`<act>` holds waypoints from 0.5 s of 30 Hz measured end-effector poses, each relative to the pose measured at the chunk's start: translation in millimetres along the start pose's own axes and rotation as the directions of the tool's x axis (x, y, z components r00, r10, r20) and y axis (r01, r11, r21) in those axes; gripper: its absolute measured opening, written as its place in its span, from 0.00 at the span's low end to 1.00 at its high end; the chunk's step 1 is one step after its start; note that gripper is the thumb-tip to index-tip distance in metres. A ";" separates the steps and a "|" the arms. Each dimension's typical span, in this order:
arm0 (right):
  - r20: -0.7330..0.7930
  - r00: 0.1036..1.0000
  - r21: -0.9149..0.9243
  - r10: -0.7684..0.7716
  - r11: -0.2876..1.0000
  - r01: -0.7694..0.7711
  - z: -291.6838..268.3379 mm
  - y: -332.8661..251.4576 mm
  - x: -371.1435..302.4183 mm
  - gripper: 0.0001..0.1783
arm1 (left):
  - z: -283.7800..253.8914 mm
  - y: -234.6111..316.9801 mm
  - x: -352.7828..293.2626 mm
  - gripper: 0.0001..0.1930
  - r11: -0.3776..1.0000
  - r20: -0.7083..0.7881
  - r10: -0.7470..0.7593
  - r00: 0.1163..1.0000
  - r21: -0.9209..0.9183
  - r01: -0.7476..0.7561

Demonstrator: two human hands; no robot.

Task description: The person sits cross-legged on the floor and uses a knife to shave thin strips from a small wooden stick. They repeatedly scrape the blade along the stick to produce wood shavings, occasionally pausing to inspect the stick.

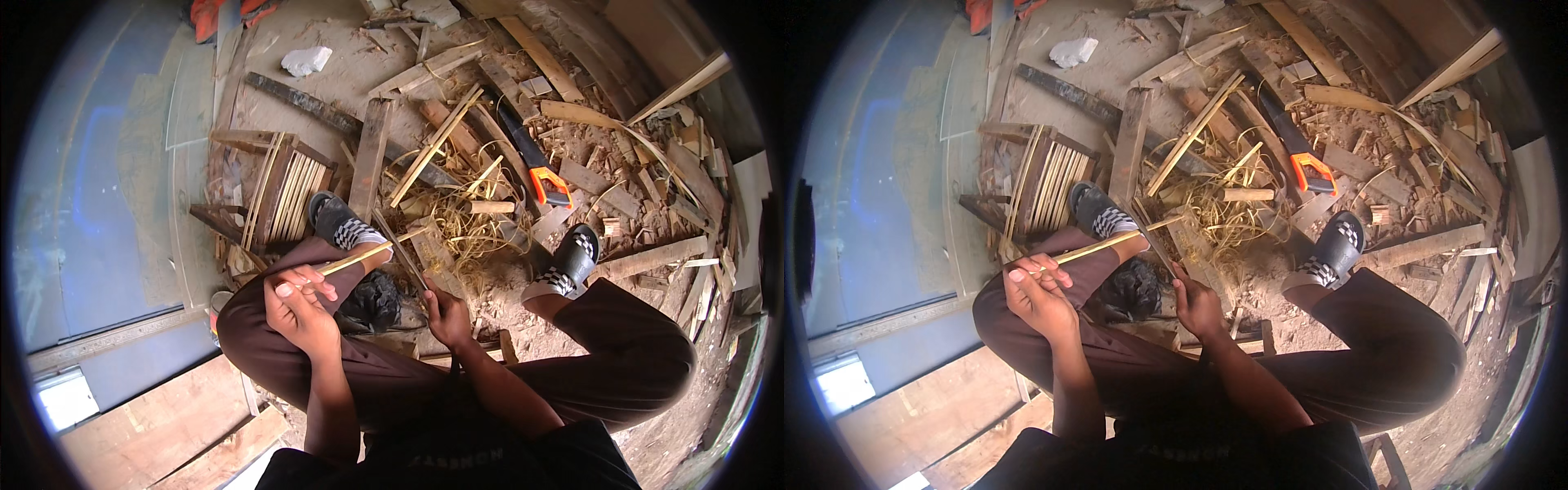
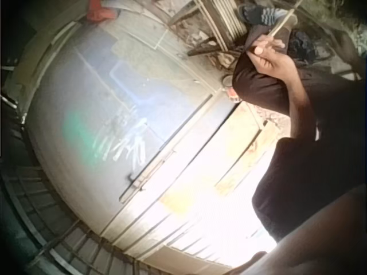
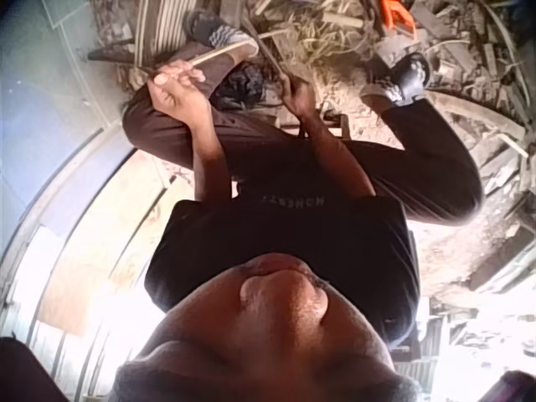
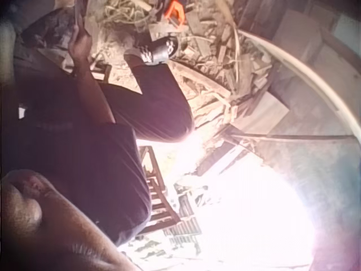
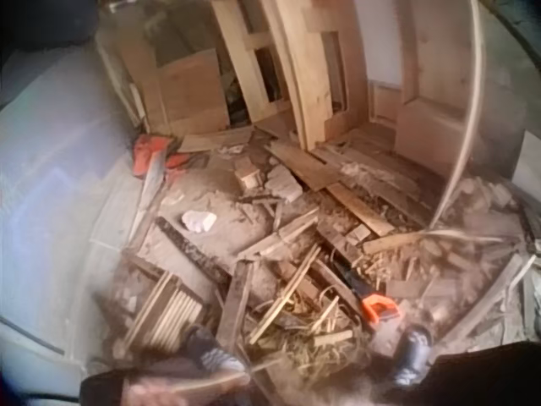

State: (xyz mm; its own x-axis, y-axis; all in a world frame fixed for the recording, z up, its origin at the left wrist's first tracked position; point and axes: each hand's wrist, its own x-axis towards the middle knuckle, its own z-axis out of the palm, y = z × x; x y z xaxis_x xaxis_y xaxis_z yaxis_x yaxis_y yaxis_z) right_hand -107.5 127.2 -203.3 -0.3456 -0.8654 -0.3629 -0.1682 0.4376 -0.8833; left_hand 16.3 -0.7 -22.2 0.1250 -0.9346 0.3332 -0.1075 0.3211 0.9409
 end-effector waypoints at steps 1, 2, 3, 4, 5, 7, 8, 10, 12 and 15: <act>-0.040 0.999 -0.026 0.028 0.999 -0.029 1.6 7.2 -4.9 0.23 | 0.9 0.0 -1.0 0.22 1.000 0.008 0.013 1.000 0.015 -0.013; -0.078 0.995 -0.050 0.058 0.997 -0.062 3.6 16.1 -11.0 0.23 | 0.0 0.5 -1.7 0.21 1.000 0.001 -0.003 1.000 0.015 0.003; -0.038 0.971 -0.151 0.235 0.960 -0.238 8.6 47.4 -6.5 0.23 | 1.9 0.2 -0.4 0.21 1.000 0.000 -0.015 1.000 0.004 0.015; -0.041 0.908 -0.175 0.417 0.892 -0.417 4.0 51.0 1.4 0.24 | 1.9 -1.9 2.3 0.21 1.000 -0.006 -0.022 1.000 -0.008 0.022; -0.059 0.912 -0.217 0.406 0.887 -0.408 0.1 53.8 2.0 0.23 | 0.6 -0.3 1.3 0.20 0.999 -0.002 -0.048 0.999 -0.007 0.048; -0.049 0.942 -0.221 0.331 0.917 -0.333 -4.0 50.7 -0.4 0.23 | 3.3 0.8 0.1 0.20 0.999 0.003 -0.039 0.999 -0.006 0.039; -0.023 0.964 -0.181 0.265 0.947 -0.264 -1.9 44.2 -1.7 0.23 | 3.1 1.6 -0.7 0.20 0.999 0.003 -0.036 0.999 -0.001 0.036; 0.004 0.991 -0.111 0.136 0.985 -0.135 0.4 29.6 -7.0 0.23 | -1.8 4.5 -1.5 0.19 0.999 0.003 -0.050 0.999 -0.003 0.050; 0.008 1.000 -0.053 0.015 0.998 -0.014 1.9 15.9 -13.2 0.24 | -7.8 4.8 -4.4 0.19 0.998 -0.009 -0.058 0.998 -0.001 0.058; -0.098 0.974 -0.046 0.203 0.977 -0.209 23.3 87.8 -3.4 0.25 | -1.7 6.0 -2.9 0.18 0.997 -0.003 -0.069 0.998 -0.021 0.069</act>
State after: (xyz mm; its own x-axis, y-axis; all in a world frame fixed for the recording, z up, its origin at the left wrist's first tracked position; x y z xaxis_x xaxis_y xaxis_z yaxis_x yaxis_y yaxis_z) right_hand -99.6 162.9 -286.6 -0.4611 -0.7302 -0.5042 -0.1349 0.6192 -0.7735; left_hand 17.0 4.2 -17.4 0.1353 -0.9541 0.2673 -0.0779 0.2587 0.9628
